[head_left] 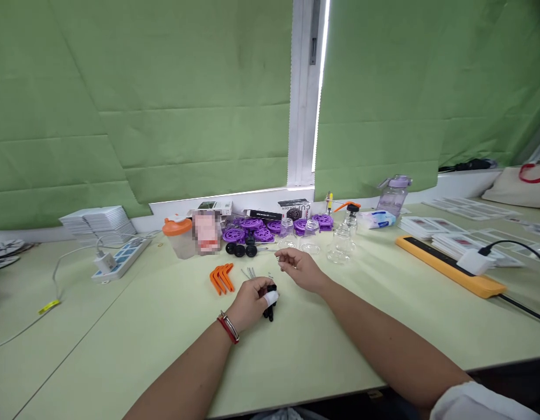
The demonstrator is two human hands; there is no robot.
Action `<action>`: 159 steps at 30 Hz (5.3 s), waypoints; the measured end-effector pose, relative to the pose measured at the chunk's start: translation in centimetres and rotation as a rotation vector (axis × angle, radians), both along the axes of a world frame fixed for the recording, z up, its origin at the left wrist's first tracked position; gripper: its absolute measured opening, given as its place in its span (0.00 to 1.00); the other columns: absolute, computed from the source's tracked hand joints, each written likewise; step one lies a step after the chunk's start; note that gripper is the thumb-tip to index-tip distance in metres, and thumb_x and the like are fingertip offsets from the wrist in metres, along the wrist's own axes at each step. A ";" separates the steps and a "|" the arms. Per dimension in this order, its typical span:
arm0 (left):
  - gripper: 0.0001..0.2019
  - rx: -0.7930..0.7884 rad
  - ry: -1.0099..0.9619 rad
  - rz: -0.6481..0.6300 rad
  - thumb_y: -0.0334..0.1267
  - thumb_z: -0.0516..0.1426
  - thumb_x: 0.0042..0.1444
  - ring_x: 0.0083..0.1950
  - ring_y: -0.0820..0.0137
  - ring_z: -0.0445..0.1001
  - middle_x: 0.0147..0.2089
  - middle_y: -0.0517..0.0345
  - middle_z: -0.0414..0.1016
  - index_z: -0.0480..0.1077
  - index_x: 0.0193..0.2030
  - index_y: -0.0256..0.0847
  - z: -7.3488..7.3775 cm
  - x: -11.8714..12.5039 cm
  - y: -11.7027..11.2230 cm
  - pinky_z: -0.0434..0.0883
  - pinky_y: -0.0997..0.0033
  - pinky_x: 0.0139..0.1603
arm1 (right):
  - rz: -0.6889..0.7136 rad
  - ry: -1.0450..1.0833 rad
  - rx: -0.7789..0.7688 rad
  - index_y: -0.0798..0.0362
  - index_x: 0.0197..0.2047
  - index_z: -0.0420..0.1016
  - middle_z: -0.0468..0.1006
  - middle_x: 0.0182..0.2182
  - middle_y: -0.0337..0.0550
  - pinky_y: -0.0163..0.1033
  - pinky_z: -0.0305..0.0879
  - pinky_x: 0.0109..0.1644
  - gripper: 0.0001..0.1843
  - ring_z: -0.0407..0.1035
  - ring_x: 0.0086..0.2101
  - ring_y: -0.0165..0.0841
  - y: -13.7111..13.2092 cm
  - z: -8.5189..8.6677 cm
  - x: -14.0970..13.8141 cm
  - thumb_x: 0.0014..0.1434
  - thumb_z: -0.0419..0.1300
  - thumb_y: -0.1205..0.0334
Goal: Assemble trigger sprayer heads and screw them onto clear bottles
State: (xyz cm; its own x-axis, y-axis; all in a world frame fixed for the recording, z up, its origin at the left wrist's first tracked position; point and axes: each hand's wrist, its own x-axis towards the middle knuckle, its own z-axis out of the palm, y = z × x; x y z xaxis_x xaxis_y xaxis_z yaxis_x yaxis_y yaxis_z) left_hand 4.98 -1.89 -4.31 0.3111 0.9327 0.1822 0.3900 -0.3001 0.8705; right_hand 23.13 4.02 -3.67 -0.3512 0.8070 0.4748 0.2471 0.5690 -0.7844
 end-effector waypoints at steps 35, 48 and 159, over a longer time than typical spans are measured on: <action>0.06 0.075 0.006 -0.055 0.37 0.54 0.52 0.28 0.76 0.57 0.26 0.63 0.60 0.68 0.32 0.36 -0.4 -0.4 0.3 0.58 0.76 0.29 | 0.319 -0.156 0.074 0.56 0.27 0.74 0.68 0.28 0.39 0.30 0.57 0.28 0.01 0.60 0.24 0.23 -1.8 0.5 -0.7 0.49 0.61 0.69; 0.06 0.027 -0.013 -0.026 0.34 0.54 0.49 0.29 0.75 0.60 0.28 0.61 0.64 0.69 0.34 0.36 0.7 0.0 -0.1 0.60 0.75 0.30 | 0.220 -0.260 -0.066 0.53 0.35 0.68 0.68 0.25 0.34 0.30 0.57 0.28 0.05 0.60 0.25 0.25 -2.1 0.2 -1.1 0.53 0.57 0.63; 0.35 0.297 0.646 -0.299 0.47 0.52 0.54 0.60 0.55 0.58 0.60 0.40 0.58 0.47 0.65 0.35 -0.5 -0.6 -0.5 0.57 0.54 0.60 | 0.131 -0.132 -0.711 0.54 0.30 0.64 0.67 0.13 0.29 0.26 0.53 0.14 0.04 0.56 0.11 0.21 -0.2 -2.3 -0.6 0.47 0.53 0.68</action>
